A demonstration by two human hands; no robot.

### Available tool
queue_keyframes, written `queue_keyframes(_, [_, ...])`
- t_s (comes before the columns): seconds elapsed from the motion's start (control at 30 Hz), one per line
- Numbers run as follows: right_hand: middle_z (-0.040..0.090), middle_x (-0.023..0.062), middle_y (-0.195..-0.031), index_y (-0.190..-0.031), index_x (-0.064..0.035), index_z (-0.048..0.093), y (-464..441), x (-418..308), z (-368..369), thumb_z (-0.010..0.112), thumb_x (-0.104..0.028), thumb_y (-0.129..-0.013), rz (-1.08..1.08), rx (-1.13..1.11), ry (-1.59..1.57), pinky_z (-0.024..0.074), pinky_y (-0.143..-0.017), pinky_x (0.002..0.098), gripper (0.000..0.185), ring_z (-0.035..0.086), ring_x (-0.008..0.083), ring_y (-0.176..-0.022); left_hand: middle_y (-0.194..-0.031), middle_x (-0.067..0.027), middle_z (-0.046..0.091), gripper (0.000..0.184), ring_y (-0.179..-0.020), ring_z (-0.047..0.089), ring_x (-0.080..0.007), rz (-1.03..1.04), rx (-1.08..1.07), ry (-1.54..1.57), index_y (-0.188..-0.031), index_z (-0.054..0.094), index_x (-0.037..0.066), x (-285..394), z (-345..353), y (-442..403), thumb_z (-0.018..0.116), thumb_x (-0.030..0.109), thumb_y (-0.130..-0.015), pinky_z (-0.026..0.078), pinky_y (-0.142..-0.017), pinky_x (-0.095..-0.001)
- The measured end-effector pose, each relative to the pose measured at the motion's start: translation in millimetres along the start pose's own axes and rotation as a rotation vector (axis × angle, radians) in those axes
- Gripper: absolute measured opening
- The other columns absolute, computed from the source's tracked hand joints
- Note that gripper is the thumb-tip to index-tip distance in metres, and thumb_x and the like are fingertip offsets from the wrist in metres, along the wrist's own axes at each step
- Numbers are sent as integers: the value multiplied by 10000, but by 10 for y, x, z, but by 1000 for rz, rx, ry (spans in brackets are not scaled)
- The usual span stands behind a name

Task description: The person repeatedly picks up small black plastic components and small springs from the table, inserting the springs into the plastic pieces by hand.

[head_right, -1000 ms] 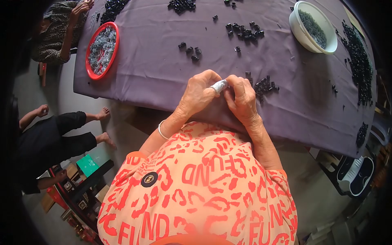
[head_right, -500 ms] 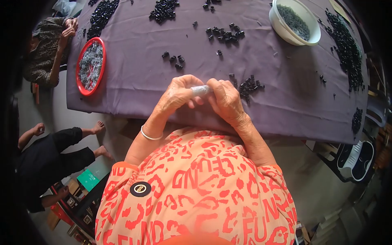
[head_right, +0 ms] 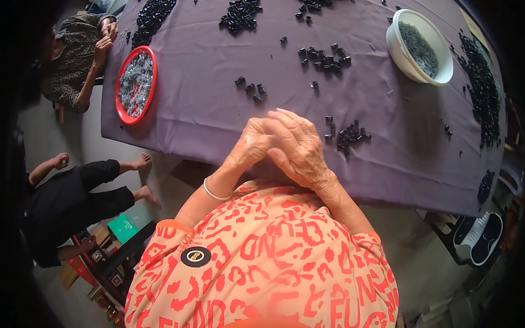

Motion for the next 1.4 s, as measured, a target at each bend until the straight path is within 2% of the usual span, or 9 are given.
queue_keyframes(0.4, [553,193,-1328,-1291,32,528,-25,168,227,509,-401,-936,51,-72,22,360,-1087,468,560,491,365,-1277,-820,-10,676,169,-752,594,-75,1,-61,222,-848,674,-47,8,44,21,637,-20,-685,495,-671,-244])
queue_keyframes(0.43, [557,193,-1321,-1284,26,535,-25,171,222,508,-406,-939,62,-65,22,358,-1089,475,553,497,358,-1271,-809,35,629,109,-749,544,-49,74,-113,192,-877,665,-7,18,54,22,681,69,-799,467,-619,-241])
queue_keyframes(0.83, [561,179,-1311,-1272,-33,544,-35,163,236,525,-376,-908,117,-65,34,341,-1104,459,500,487,334,-1286,-748,-86,691,87,-701,636,-93,129,15,-378,-824,654,-28,-32,-56,-7,668,17,-750,501,-610,-269])
queue_keyframes(0.97, [623,156,-1148,-1143,-35,615,68,135,-363,645,-173,-815,93,240,37,438,-972,451,357,580,338,-1098,-845,-130,704,196,-748,678,-144,101,27,-244,-964,684,-23,-62,84,-11,651,28,-778,529,-680,-283])
queue_keyframes(1.03, [628,103,-880,-931,-46,644,222,305,-989,664,-44,-763,188,523,373,460,-718,395,170,576,311,-820,-881,-146,703,240,-765,696,-176,25,79,-370,-1024,690,-11,11,135,93,639,34,-794,538,-714,-289])
queue_keyframes(1.07, [591,102,-812,-880,-59,631,368,538,-1277,681,-56,-777,361,619,554,460,-693,402,115,564,305,-781,-843,-41,696,158,-704,685,-100,175,64,-458,-1013,692,22,38,148,97,612,83,-891,514,-514,-226])
queue_keyframes(1.17, [619,83,-832,-864,-82,656,583,1113,-1710,720,-248,-825,601,613,736,484,-728,429,182,591,302,-835,-912,-152,699,186,-777,696,-228,127,116,-419,-989,691,-3,63,141,148,627,27,-817,537,-720,-321])
queue_keyframes(1.27, [635,75,-852,-852,-108,649,469,1324,-1675,718,-314,-807,702,467,897,491,-738,446,222,611,289,-878,-822,-41,682,150,-659,615,-68,400,249,-533,-1010,691,17,148,-107,125,649,59,-872,482,-552,-214])
queue_keyframes(1.4, [645,56,-860,-823,-144,629,344,1571,-1543,690,-294,-810,663,385,917,494,-739,454,162,624,268,-900,-834,-77,665,202,-718,618,-158,532,385,-742,-1020,687,18,562,-451,60,667,12,-818,500,-659,-289])
Point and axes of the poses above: each hand's wrist, its own y-axis away from the middle knuckle, its own z-axis out of the palm, x = y × z, the point moved 8 cm from there along -y, towards the middle knuckle
